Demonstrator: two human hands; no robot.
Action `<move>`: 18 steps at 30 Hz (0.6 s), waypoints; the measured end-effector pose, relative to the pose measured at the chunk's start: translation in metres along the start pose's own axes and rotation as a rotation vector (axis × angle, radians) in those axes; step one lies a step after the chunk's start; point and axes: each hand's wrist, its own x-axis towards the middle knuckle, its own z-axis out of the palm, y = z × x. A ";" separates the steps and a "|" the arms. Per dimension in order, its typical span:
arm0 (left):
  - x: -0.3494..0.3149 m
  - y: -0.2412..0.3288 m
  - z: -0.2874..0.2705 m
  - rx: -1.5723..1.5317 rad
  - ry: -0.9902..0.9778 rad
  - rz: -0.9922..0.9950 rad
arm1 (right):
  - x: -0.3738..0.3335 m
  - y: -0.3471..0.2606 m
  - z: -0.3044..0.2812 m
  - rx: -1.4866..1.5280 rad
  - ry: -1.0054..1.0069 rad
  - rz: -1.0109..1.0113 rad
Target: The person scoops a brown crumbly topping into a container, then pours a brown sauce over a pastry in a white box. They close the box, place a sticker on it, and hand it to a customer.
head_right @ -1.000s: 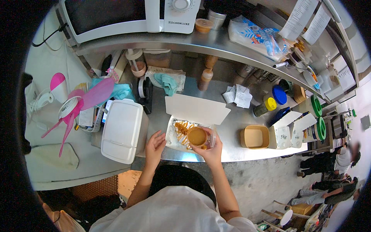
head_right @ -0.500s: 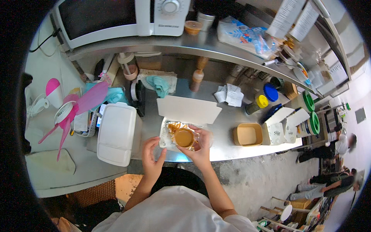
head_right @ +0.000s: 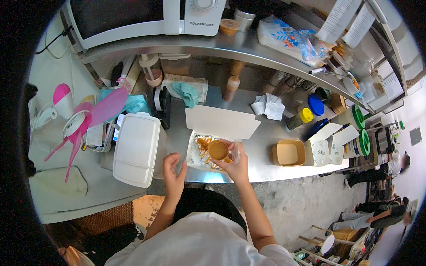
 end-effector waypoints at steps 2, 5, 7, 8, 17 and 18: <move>-0.001 -0.011 -0.002 0.017 0.010 -0.062 | 0.004 0.008 -0.001 -0.082 -0.027 0.011; -0.001 -0.017 -0.001 -0.020 0.023 -0.090 | 0.009 0.007 0.003 -0.104 -0.052 0.039; -0.001 -0.015 -0.002 -0.015 0.029 -0.112 | 0.012 0.003 0.005 -0.102 -0.070 0.063; -0.001 -0.015 -0.003 -0.013 0.032 -0.124 | 0.014 0.001 0.007 -0.109 -0.082 0.076; -0.002 -0.026 -0.008 -0.027 0.052 -0.111 | 0.024 0.019 0.011 -0.233 -0.119 0.011; -0.002 -0.026 -0.009 -0.028 0.055 -0.110 | 0.024 0.020 0.012 -0.252 -0.121 -0.003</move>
